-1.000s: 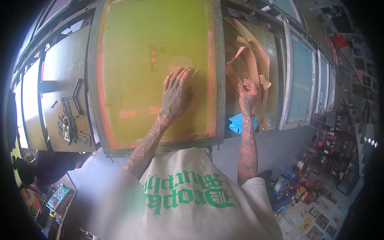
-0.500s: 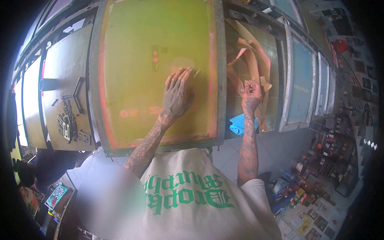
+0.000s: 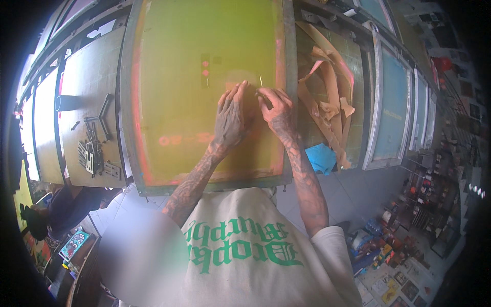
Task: The person uses a small pointed tool to scrape and clean the surface of a large green screen printing frame. They then peel off a strip of masking tape from the frame's edge and discard it. The person continues to scrape the frame surface and wipe it with their hand.
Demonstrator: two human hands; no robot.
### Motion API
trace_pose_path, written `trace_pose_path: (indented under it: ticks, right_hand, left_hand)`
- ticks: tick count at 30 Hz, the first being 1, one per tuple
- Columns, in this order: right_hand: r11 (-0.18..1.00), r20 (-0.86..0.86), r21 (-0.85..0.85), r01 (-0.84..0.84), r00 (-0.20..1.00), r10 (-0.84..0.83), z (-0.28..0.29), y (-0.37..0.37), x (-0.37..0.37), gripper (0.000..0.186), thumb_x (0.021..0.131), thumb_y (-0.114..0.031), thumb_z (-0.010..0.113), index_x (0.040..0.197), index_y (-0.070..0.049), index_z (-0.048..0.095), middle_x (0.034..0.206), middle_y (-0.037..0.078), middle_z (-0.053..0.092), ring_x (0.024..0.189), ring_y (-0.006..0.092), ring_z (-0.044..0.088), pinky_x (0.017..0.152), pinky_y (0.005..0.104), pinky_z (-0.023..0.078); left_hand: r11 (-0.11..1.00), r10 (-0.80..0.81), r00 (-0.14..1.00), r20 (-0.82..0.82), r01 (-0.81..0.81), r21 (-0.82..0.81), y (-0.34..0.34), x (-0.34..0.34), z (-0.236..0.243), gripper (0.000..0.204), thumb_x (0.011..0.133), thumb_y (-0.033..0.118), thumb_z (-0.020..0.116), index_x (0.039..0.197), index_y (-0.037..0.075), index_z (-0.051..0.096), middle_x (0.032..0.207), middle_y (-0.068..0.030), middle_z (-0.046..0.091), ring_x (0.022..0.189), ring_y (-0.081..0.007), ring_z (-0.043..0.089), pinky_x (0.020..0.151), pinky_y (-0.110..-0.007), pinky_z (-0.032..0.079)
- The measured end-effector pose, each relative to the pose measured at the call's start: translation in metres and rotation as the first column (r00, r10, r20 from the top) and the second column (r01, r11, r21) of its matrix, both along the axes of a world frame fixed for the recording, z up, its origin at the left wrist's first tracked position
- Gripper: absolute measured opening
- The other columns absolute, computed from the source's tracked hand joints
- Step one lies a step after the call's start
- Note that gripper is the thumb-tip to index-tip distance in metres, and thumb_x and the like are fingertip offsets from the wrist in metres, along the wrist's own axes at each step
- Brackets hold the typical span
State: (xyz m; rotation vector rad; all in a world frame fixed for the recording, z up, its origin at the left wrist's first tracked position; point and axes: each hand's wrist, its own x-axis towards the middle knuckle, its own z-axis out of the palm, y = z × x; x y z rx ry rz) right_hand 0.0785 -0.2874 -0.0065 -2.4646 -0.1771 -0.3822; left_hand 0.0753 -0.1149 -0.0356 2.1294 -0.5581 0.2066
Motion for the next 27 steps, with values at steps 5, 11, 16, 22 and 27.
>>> trace_pose_path:
  ticks: [5,11,16,22,27]
  right_hand:
    - [0.995,0.068,-0.080,-0.061,0.995,0.067,0.000,0.002,0.008,0.020,0.083,-0.001,0.074,0.102,-0.006,0.070,0.099,0.010,0.074,0.088,0.0317,0.069,0.075,0.0409,0.056]
    - [0.981,0.131,-0.158,-0.113,0.982,0.134,0.003,0.008,0.014,0.017,0.083,0.001,0.073,0.097,-0.005,0.068,0.094,0.011,0.072,0.087,0.0319,0.069,0.073,0.0400,0.057]
    - [0.996,0.065,0.084,0.026,0.997,-0.031,-0.007,0.007,0.009,0.015,0.088,-0.001,0.073,0.102,-0.005,0.069,0.096,0.007,0.073,0.085,0.0217,0.069,0.072,0.0344,0.056]
    - [0.799,0.068,0.504,0.329,0.907,-0.416,0.010,-0.035,-0.004,0.015,0.092,-0.006,0.075,0.105,-0.002,0.071,0.099,0.003,0.072,0.079,0.0088,0.064,0.070,0.0260,0.053]
    - [0.762,-0.198,0.386,0.519,0.854,-0.481,-0.042,-0.149,-0.041,0.014,0.086,-0.002,0.075,0.099,-0.002,0.070,0.090,0.003,0.071,0.073,0.0106,0.064,0.071,0.0260,0.053]
  left_hand:
    - [1.000,0.000,1.000,-0.012,0.000,-0.006,-0.001,0.000,0.000,0.079,0.087,0.012,0.068,0.155,-0.001,0.031,0.157,-0.0154,0.042,0.146,-0.0325,0.039,0.122,-0.048,0.026]
    - [1.000,-0.009,1.000,0.021,0.009,0.017,0.000,0.002,-0.001,0.077,0.086,0.012,0.068,0.154,-0.002,0.033,0.157,-0.0160,0.042,0.146,-0.0323,0.039,0.122,-0.048,0.026]
    - [1.000,-0.008,0.999,0.031,0.007,0.029,0.000,0.002,-0.001,0.079,0.086,0.012,0.069,0.155,-0.002,0.032,0.158,-0.0152,0.041,0.146,-0.0321,0.039,0.122,-0.047,0.027]
    - [1.000,-0.013,1.000,-0.008,0.013,-0.016,0.001,0.000,0.005,0.077,0.085,0.009,0.071,0.153,-0.001,0.034,0.155,-0.0162,0.043,0.144,-0.0339,0.041,0.121,-0.050,0.028]
    - [0.999,-0.008,1.000,0.021,0.007,0.042,-0.005,0.001,0.003,0.074,0.089,0.013,0.068,0.153,0.000,0.035,0.153,-0.0155,0.046,0.143,-0.0341,0.042,0.120,-0.051,0.029]
